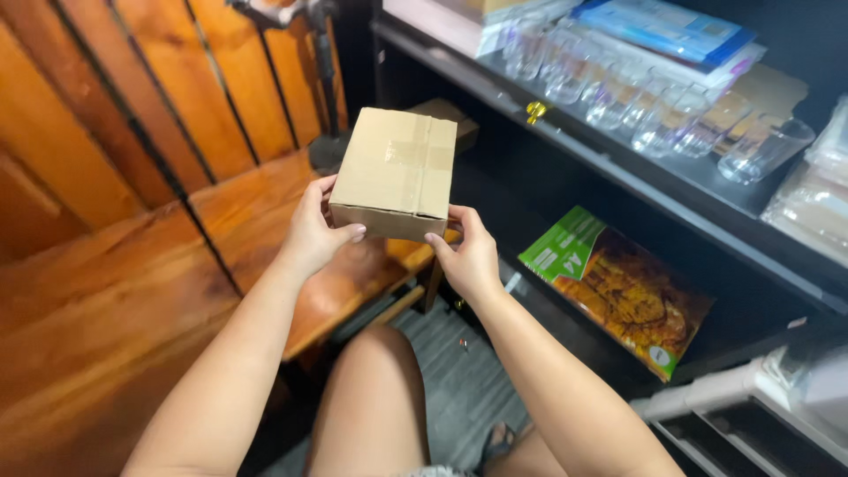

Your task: The person takes small clear glasses from a wooden table and places them into a black cabinet shelf. The person handles the glasses one by one, arranging them in a row on the shelf next to a green package.

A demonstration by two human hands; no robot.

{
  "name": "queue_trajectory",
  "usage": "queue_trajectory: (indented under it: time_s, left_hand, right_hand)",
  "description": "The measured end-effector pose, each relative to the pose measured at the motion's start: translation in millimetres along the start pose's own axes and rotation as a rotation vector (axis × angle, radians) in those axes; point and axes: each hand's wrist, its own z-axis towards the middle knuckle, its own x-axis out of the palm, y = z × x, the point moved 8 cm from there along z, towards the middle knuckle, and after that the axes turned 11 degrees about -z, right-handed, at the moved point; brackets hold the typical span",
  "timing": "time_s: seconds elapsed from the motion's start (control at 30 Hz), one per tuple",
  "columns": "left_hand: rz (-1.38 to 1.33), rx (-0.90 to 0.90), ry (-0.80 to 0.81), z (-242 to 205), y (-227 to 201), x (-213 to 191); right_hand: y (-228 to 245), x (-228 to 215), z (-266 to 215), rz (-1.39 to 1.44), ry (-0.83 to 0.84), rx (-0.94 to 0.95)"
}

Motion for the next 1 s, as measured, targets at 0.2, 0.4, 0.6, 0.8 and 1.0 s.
queue_trajectory:
  time_s: [0.2, 0.4, 0.6, 0.8, 1.0]
  left_hand:
    - [0.276, -0.083, 0.077, 100.4, 23.7, 15.5]
    - [0.372, -0.136, 0.179, 177.7, 52.7, 27.6]
    - [0.51, -0.141, 0.215, 251.5, 107.4, 29.0]
    - [0.488, -0.188, 0.261, 292.1, 110.7, 40.7]
    - [0.574, -0.205, 0.262, 344.9, 161.0, 50.5]
  right_hand:
    - [-32.8, 18.0, 79.8, -0.126, -0.194, -0.005]
    - [-63.4, 60.5, 144.6, -0.131, -0.208, 0.079]
    - [-89.8, 100.8, 192.2, -0.062, -0.161, 0.169]
    - [-97.8, 131.2, 221.6, 0.031, -0.067, 0.258]
    - [-116.1, 154.8, 248.9, 0.251, -0.06, 0.358]
